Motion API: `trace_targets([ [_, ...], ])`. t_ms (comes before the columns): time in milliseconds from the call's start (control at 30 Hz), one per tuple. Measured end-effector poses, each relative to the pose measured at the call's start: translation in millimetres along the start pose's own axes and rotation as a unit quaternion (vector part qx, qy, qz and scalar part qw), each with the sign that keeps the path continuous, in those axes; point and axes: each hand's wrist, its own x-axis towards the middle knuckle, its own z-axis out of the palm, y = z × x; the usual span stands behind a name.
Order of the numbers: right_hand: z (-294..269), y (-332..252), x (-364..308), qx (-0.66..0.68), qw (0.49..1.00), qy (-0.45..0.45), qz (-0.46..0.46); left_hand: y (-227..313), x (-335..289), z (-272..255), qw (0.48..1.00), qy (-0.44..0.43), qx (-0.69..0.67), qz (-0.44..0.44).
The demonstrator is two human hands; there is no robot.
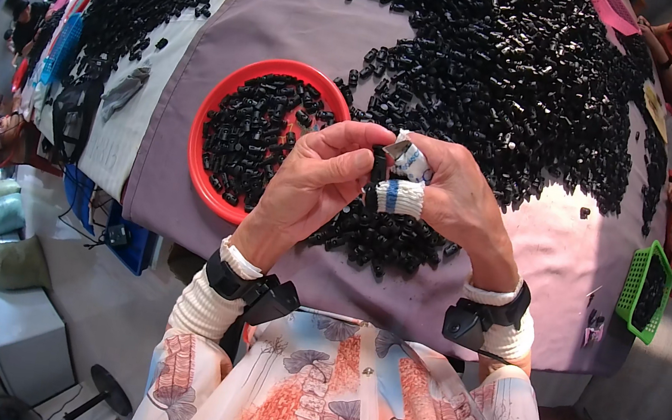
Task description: Assembling small black plastic components by hand in a manufacturing environment.
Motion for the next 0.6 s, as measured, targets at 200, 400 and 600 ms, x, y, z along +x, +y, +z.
trace_targets([
  [200,-0.2,2.5,1.9,-0.012,1.000,-0.013,0.008,-2.2,0.5,-0.6,1.000,0.021,0.000,-0.004],
  [400,0.9,6.7,2.3,0.014,0.999,-0.028,0.018,-1.0,1.4,1.9,0.999,0.034,0.010,-0.007],
  [600,2.5,10.6,1.9,0.020,0.999,-0.039,0.019,-1.4,1.2,0.7,0.999,0.035,0.019,-0.004],
])
